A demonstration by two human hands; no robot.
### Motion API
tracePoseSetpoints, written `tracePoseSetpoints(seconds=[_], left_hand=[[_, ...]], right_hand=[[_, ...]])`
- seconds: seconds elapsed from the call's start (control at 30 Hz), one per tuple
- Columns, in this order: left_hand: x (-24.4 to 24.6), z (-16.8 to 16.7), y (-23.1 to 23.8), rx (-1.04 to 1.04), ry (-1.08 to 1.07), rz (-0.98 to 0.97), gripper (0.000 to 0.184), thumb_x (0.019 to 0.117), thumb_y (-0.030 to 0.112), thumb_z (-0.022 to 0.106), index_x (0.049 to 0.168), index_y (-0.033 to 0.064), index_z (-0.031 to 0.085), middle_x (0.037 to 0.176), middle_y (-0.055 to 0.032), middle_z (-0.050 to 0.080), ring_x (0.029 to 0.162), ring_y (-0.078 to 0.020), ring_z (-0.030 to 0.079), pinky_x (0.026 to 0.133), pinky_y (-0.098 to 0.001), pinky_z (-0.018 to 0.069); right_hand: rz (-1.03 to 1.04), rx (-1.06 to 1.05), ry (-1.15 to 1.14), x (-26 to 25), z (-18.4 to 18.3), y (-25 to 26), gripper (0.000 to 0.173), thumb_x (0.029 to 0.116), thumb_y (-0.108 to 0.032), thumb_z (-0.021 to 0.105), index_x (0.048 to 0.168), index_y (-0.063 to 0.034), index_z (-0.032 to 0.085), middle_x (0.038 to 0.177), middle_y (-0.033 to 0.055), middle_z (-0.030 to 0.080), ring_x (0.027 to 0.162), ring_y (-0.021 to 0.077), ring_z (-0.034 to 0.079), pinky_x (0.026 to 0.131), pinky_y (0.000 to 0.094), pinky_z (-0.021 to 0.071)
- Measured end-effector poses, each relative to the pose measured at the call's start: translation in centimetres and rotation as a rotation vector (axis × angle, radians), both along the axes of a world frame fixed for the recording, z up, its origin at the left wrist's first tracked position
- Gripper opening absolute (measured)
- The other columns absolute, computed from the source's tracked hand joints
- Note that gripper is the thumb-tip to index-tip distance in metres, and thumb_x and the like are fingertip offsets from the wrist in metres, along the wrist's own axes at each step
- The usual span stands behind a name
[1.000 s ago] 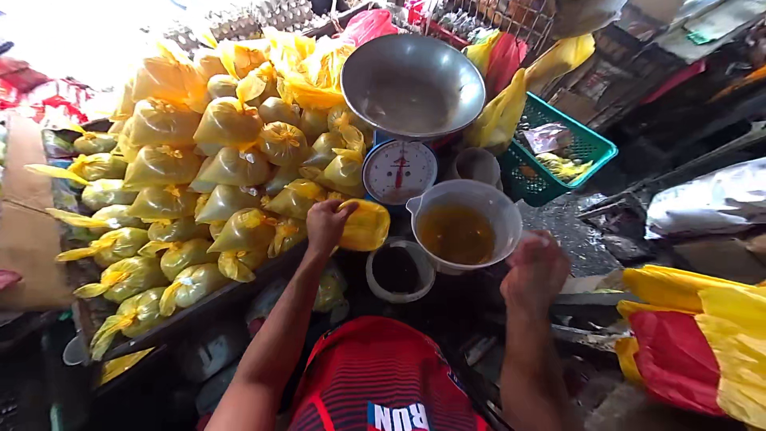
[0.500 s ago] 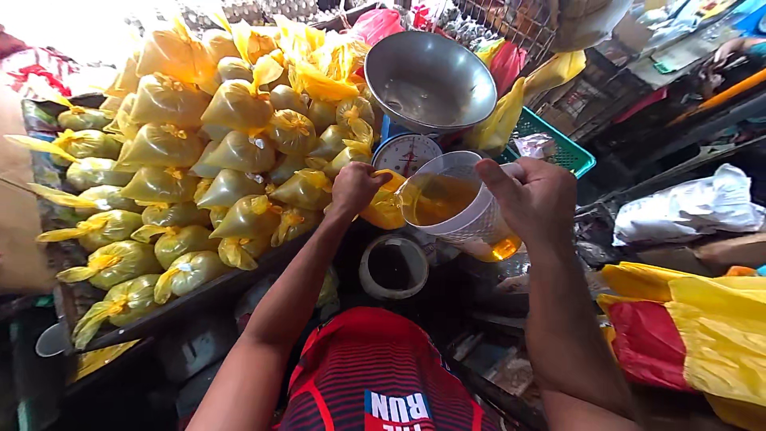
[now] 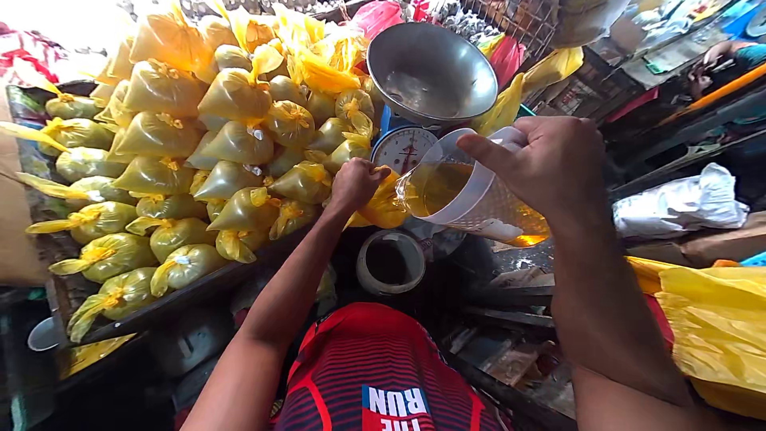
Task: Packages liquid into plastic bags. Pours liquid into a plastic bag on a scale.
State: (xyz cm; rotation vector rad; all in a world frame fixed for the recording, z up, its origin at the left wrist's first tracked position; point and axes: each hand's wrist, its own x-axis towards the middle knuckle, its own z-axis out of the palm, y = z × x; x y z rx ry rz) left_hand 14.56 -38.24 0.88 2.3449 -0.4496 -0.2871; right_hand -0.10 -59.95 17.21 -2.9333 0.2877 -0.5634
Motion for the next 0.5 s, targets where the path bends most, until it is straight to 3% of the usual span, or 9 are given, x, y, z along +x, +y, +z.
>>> tracePoseSetpoints(seconds=[0.33, 0.43, 0.5], left_hand=[[-0.7, 0.1, 0.1, 0.016, -0.011, -0.045, 0.049, 0.0987, 0.05, 0.061, 0.069, 0.0113, 0.062, 0.069, -0.0077, 0.059, 0.069, -0.0276, 0.061, 0.062, -0.0548, 0.0469], [-0.7, 0.0, 0.1, 0.036, 0.0, -0.055, 0.049, 0.0991, 0.049, 0.061, 0.067, 0.0112, 0.06, 0.066, -0.0074, 0.057, 0.067, -0.027, 0.059, 0.06, -0.0539, 0.0455], [-0.8, 0.0, 0.0, 0.041, 0.02, -0.061, 0.048, 0.0988, 0.048, 0.061, 0.069, 0.0114, 0.062, 0.067, -0.0072, 0.058, 0.067, -0.0267, 0.059, 0.061, -0.0539, 0.046]], right_hand=[[0.025, -0.101, -0.008, -0.9, 0.8, 1.3, 0.088, 0.079, -0.096, 0.038, 0.068, -0.0084, 0.048, 0.06, 0.0126, 0.048, 0.058, 0.0347, 0.054, 0.051, 0.0545, 0.0365], [0.014, 0.036, -0.056, -1.8, -0.7, -0.4, 0.084, 0.0799, -0.093, 0.044, 0.068, -0.0097, 0.047, 0.058, 0.0093, 0.045, 0.056, 0.0304, 0.05, 0.05, 0.0534, 0.0349], [0.017, 0.233, -0.088, -2.1, -3.0, -2.3, 0.078, 0.0822, -0.087, 0.053, 0.07, -0.0095, 0.053, 0.059, 0.0059, 0.047, 0.055, 0.0243, 0.049, 0.051, 0.0508, 0.0388]])
